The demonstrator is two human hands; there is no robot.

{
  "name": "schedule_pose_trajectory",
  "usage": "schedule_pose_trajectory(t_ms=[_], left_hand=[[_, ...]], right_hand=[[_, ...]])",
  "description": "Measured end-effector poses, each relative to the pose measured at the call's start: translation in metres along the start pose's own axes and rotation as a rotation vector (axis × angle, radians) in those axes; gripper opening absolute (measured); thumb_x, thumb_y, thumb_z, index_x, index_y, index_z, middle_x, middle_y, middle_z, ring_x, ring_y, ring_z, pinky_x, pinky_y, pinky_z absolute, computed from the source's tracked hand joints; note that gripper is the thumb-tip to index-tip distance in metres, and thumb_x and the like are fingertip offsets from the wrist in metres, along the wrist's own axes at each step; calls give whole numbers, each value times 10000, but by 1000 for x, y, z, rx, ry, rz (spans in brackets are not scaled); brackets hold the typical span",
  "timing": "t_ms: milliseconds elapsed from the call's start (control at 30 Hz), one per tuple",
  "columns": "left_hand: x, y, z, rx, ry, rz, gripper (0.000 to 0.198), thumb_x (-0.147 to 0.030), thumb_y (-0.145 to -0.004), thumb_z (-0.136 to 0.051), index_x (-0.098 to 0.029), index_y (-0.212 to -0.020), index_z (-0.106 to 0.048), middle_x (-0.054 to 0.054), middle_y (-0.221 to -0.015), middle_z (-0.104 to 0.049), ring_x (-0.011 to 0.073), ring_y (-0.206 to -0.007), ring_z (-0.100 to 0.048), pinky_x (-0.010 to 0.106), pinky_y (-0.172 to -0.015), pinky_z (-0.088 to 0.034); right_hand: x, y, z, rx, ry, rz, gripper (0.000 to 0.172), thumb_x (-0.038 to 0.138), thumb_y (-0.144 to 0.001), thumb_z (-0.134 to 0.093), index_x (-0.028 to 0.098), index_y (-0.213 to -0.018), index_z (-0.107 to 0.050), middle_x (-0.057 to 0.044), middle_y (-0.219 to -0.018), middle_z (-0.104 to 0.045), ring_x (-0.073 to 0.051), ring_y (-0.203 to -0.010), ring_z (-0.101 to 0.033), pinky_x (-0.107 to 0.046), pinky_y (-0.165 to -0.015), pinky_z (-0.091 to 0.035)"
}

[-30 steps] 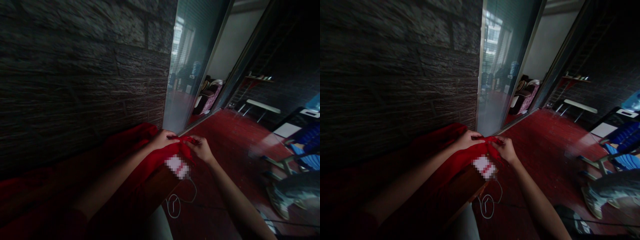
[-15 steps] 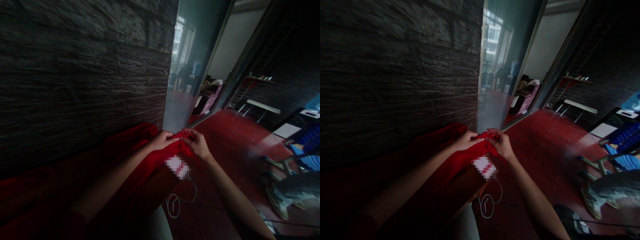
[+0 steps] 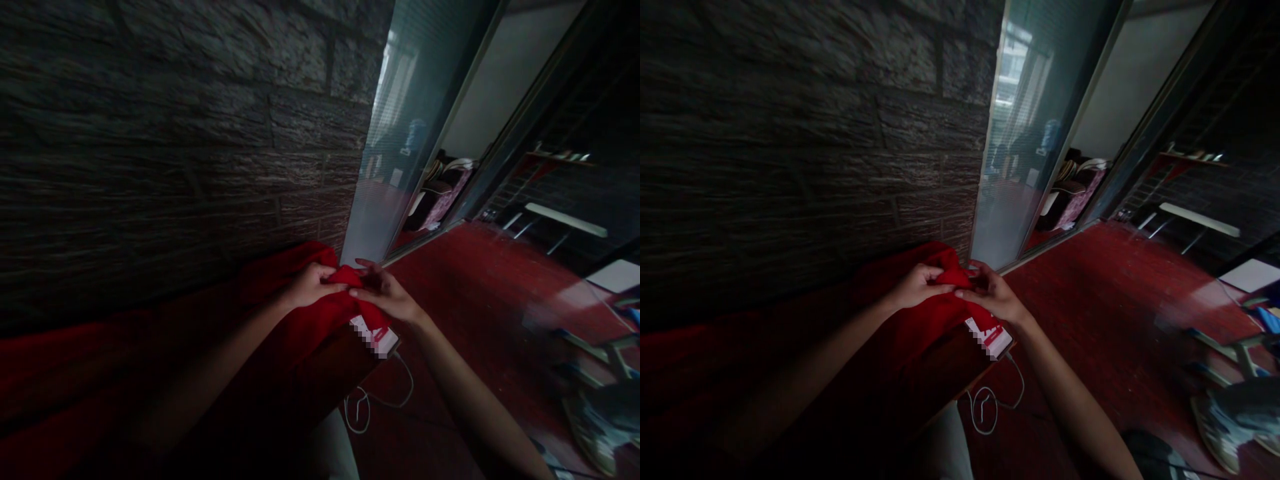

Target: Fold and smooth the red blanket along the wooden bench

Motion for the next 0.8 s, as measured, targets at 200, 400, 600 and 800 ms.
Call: schedule_pose_trajectory(t_ms=[200,400,600,800], left_hand=[[-1,18,10,72,164,40,199,-312,-747,-758,-133,-824,-717,22,-811,-743,136,-686,-640,259,-685,-509],[7,41,35,32,191,55,235,-333,-758,-766,-116,-836,-721,53,-834,-747,154,-711,-653,284,-711,-515],[16,79,76,-38,232,92,257,-316,-769,-752,-125,-937,-722,59,-931,-755,168,-790,-666,307,-786,-511],[42,131,119,-85,124,174,214,-301,-765,-729,-150,-917,-733,46,-944,-758,198,-849,-671,324,-838,-497]], right_hand=[[-9,20,-34,127,11,-51,564,374,-773,-773,204,-1264,-554,-80,-1171,-672,-207,-1039,-661,-338,-900,-577],[-17,37,-54,5,160,-74,587,438,-768,-769,183,-1258,-571,-110,-1229,-648,-235,-1082,-646,-383,-946,-545],[-19,58,-93,-151,490,83,711,367,-762,-759,209,-1385,-454,-128,-1344,-553,-265,-1212,-565,-437,-1045,-473],[-25,71,-154,-150,847,163,390,169,-857,-557,188,-1245,-573,-110,-1181,-626,-253,-1084,-599,-408,-962,-500]])
Point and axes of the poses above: each hand's wrist, its own y-axis away from the middle knuckle, its own z-axis out of the back of the hand, x = y × z, the point moved 8 cm from there along -y, towards the middle knuckle
